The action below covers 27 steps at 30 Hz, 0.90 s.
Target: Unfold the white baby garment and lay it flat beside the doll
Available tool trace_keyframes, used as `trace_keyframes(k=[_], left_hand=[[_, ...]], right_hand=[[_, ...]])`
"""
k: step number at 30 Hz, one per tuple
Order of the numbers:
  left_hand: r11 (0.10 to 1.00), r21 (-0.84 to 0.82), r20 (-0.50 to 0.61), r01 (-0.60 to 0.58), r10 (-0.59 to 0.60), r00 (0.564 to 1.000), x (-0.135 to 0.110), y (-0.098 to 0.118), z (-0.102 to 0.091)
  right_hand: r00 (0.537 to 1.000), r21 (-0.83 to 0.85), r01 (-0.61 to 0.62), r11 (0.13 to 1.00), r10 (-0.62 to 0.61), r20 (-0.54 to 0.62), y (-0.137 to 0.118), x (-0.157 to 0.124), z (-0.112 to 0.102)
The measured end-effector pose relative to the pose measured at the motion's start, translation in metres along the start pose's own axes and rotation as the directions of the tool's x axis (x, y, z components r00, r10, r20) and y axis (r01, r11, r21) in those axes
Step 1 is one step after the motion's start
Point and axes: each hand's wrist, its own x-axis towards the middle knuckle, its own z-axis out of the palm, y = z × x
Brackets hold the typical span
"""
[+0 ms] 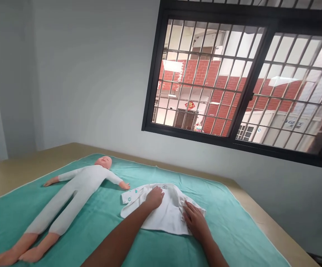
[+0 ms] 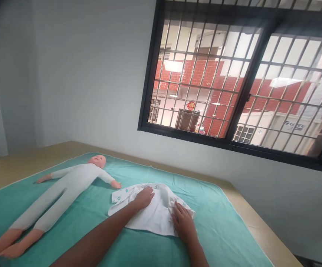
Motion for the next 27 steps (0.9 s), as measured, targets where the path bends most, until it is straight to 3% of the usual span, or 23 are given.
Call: trace_keyframes(k=[6,12,16,21,27], left_hand=[[0.998,0.063,0.011,0.022,-0.023,1.000,0.002,-0.016,0.017],[0.995,0.099,0.061,0.013,-0.019,0.998,0.014,-0.034,0.008],[0.994,0.111,0.047,0.016,-0.021,0.999,0.022,-0.014,0.012],[0.993,0.081,0.090,-0.082,0.074,0.993,0.003,0.026,0.039],[0.994,0.059,0.132,-0.090,0.081,0.988,-0.004,0.035,0.040]], right_hand=[[1.000,0.046,-0.001,0.999,0.000,0.012,0.005,0.000,0.002],[0.999,0.080,-0.032,0.996,0.032,-0.008,0.003,0.000,0.002],[0.999,0.100,-0.049,0.994,0.050,-0.002,0.000,-0.001,-0.001],[0.996,0.113,-0.073,0.991,0.068,0.054,-0.004,-0.001,-0.007],[0.991,0.116,-0.102,0.988,0.091,0.096,-0.008,0.000,-0.011]])
